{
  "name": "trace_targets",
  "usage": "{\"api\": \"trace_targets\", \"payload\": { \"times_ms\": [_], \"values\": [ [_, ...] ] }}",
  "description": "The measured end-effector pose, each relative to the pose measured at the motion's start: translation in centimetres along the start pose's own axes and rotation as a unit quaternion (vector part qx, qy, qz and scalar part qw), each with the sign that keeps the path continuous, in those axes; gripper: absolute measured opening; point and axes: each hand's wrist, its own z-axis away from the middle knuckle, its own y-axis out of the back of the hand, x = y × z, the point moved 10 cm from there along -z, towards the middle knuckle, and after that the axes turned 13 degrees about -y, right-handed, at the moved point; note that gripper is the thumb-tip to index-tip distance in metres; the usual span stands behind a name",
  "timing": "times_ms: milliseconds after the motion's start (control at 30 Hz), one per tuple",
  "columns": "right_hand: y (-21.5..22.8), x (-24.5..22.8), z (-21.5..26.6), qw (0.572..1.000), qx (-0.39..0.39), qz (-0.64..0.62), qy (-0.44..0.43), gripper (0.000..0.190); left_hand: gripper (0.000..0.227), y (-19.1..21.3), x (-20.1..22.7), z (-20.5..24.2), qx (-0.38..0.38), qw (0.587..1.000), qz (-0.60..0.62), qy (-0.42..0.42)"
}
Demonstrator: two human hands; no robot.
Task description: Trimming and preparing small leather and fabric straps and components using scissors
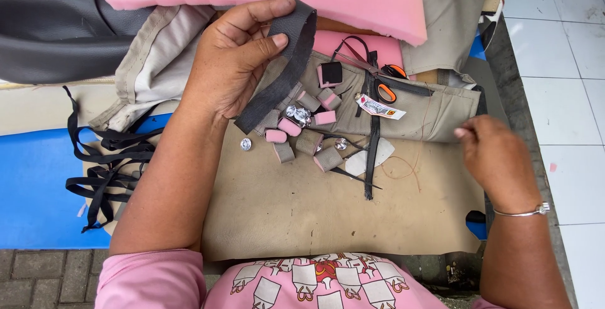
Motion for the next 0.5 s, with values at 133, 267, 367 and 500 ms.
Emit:
{"api": "trace_targets", "payload": {
  "times_ms": [133, 267, 367, 500],
  "values": [
    [-5.2, -4.5, 2.8, 0.980, -0.158, 0.116, -0.017, 0.065, 0.038, 0.1, -0.1, 0.0, 0.007, 1.000, -0.004, 0.008],
    [-5.7, -0.7, 0.5, 0.990, -0.141, 0.007, 0.008, 0.022, 0.039, 0.2, 0.0, 0.1, 0.022, 1.000, -0.006, 0.019],
    [-1.4, 4.2, -3.3, 0.998, -0.005, -0.065, -0.007, 0.019, 0.038, 0.2, -0.2, 0.1, 0.032, 0.999, -0.011, 0.026],
    [2.4, 8.4, -9.1, 0.987, 0.157, -0.046, 0.009, 0.007, 0.038, 0.0, -0.3, 0.1, 0.022, 0.999, -0.016, 0.030]
  ]
}}
